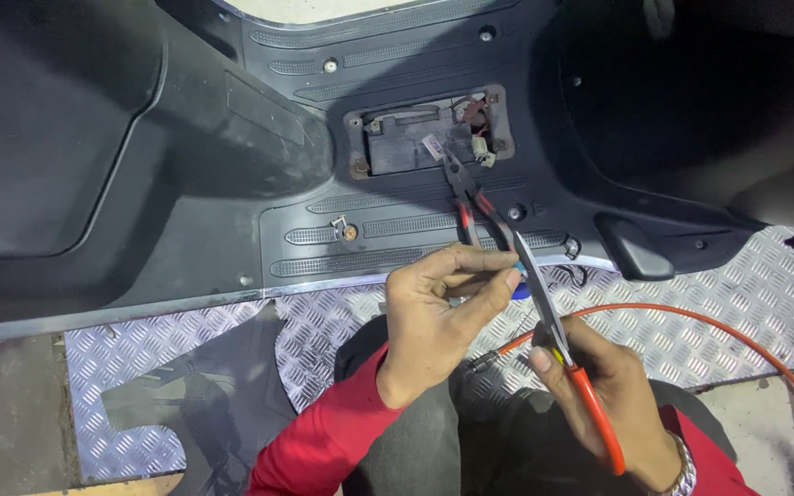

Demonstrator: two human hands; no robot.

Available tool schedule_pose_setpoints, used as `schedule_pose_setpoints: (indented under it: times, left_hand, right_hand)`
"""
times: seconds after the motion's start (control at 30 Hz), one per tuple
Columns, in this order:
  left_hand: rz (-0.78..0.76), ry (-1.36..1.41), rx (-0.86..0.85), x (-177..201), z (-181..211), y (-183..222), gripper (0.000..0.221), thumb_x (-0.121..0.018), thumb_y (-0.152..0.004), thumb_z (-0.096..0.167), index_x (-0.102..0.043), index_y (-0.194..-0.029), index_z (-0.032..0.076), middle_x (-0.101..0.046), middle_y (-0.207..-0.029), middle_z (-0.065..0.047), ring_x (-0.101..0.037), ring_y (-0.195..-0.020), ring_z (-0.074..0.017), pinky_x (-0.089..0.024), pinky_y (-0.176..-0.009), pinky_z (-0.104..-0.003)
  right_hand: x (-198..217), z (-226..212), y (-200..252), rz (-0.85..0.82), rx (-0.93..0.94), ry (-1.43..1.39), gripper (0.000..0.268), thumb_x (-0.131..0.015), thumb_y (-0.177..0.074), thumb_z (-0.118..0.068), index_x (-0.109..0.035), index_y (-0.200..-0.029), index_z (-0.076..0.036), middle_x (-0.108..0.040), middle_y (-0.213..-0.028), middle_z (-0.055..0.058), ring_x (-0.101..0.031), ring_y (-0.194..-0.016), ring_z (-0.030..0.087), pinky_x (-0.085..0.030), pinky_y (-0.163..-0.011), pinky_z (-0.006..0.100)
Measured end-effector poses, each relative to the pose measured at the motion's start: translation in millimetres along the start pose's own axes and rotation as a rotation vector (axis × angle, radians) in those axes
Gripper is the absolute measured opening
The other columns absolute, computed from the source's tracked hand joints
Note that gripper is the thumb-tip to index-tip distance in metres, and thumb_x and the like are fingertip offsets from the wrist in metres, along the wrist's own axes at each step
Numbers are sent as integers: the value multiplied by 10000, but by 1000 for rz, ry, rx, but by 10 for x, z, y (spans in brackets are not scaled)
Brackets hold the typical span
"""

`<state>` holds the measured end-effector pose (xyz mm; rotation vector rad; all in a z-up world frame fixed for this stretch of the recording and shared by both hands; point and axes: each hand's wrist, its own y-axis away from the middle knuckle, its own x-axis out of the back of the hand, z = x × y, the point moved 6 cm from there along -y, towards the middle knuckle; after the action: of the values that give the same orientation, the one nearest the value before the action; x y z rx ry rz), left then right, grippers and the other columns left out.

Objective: Stripping, connecting, and testing electrical wires on a scooter using pliers, scissors, and a multimeter.

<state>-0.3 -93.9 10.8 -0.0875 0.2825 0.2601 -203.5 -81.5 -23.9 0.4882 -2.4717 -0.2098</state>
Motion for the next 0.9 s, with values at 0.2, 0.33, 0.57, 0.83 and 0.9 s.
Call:
schedule_pose_setpoints:
  times: [0.2,0.33,0.57,0.83,0.9]
  left_hand:
    - [65,77,-102,343,-28,-159,278,-674,-978,73,-661,-1238,-27,-756,-1060,-182,-779,-887,-237,-687,-805,-301]
    - [157,23,20,544,-254,-253,193,-668,-967,77,-723,-1136,3,-727,-914,-111,-763,-847,-193,-670,-828,-294]
    - [202,-58,46,719,-324,-266,217,-702,-939,119,-722,-1120,1,-753,-873,-135,-763,-830,-191,-673,-769,-298]
    - [231,-74,40,791,-359,-312,202,-705,-938,128,-728,-1103,14,-727,-871,-108,-759,-833,-191,-683,-740,-308]
    - [228,-81,44,814,-432,-350,192,-708,-935,114,-729,-1097,14,-726,-885,-106,-760,-834,-194,-684,-741,-305]
  right_hand:
    - [532,80,-418,156,72,350,443,-792,-828,-317,-649,-1168,-70,-491,-560,21,-354,-469,123,-313,-453,311]
    - [450,380,-725,182,111,879,560,-707,-892,-426,-619,-1348,-114,-678,-1014,128,-691,-847,352,-554,-571,464]
    - [202,241,-808,313,278,1266,417,-580,-1021,-485,-641,-1280,-164,-642,-970,73,-635,-879,253,-536,-492,378]
    - [160,-202,-1213,211,449,1097,363,-614,-992,-336,-654,-1301,-151,-627,-1000,84,-626,-1001,316,-571,-616,431]
    - [110,-337,-1508,117,427,1079,332,-612,-964,-303,-666,-1272,-190,-664,-1014,72,-658,-1076,340,-607,-630,462]
